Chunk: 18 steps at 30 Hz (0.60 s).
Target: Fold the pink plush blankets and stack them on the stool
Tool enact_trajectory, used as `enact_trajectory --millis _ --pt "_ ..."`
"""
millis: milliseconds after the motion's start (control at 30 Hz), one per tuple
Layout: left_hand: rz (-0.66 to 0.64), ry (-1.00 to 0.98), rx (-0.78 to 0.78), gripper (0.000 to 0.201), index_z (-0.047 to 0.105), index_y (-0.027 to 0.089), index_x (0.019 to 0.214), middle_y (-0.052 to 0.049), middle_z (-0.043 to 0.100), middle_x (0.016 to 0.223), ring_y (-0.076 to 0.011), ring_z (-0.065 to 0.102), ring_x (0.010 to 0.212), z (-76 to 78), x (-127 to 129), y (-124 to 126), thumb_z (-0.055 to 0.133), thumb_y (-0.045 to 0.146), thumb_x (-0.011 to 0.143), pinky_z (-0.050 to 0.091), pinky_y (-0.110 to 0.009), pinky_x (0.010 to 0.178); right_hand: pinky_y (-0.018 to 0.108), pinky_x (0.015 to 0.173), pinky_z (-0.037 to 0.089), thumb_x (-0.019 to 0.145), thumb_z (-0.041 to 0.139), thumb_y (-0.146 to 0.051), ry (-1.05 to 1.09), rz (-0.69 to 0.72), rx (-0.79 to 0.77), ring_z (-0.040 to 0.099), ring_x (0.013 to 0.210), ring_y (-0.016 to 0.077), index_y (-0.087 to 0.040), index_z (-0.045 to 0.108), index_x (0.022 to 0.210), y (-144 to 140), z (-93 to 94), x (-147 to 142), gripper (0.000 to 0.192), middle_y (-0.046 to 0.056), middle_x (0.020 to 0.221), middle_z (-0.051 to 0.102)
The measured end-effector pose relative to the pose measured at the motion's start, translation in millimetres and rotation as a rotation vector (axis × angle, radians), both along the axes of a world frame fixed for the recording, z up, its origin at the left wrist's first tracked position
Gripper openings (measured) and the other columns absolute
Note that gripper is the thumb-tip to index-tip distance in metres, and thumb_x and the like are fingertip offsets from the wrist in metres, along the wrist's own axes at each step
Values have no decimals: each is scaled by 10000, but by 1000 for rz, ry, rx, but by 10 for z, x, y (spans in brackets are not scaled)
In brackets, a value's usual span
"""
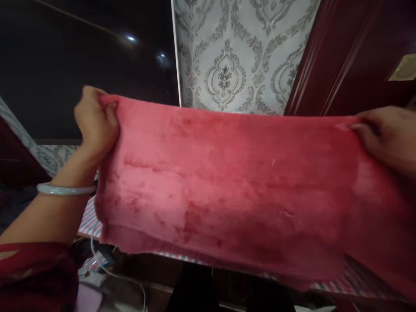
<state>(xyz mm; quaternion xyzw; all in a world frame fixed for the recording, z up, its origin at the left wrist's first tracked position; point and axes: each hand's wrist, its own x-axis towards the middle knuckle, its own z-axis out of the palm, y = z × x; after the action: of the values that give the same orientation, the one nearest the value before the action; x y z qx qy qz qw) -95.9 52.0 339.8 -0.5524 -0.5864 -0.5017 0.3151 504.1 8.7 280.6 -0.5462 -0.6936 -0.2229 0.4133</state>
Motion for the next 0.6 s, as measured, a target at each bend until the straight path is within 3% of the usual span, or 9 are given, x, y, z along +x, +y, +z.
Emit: enact_trajectory --millis 100,200,333,467,600 --pt "22 -28 -193 300 551 75 1215 -101 666 1122 -259 629 1101 -368 -112 387 522 221 955 441 -427 1012 409 720 461 1003 353 -474 -275 -157 -76 632 966 328 -249 634 1039 495 -279 -288 362 127 1084 667" --pt "27 -87 -422 281 550 127 1215 -145 646 1239 -282 608 1160 -839 -183 819 450 263 990 434 -431 1030 367 704 448 985 431 -348 -311 -182 -308 647 920 290 -203 644 1018 1069 -716 -547 260 142 1069 691" --pt "13 -195 -588 277 565 137 1198 -188 623 1293 -320 598 1204 -1470 -238 1368 478 216 948 441 -451 1031 317 706 448 999 404 -274 -332 -186 -509 667 919 248 -182 643 1003 1705 -1372 -834 256 128 1031 706" --pt "-50 -336 -754 418 566 132 1269 -153 715 1067 -311 676 1084 -2044 -321 1727 572 179 854 499 -406 951 311 733 460 982 434 -259 -256 -137 -625 681 902 233 -184 656 952 2038 -1929 -965 236 121 1025 729" --pt "-147 -495 -860 558 516 93 1376 -164 728 1068 -297 695 1051 -2440 -472 1791 600 306 868 533 -383 893 325 773 486 965 426 -299 -178 -101 -683 698 942 245 -170 661 1061 2163 -2251 -844 285 130 1074 742"
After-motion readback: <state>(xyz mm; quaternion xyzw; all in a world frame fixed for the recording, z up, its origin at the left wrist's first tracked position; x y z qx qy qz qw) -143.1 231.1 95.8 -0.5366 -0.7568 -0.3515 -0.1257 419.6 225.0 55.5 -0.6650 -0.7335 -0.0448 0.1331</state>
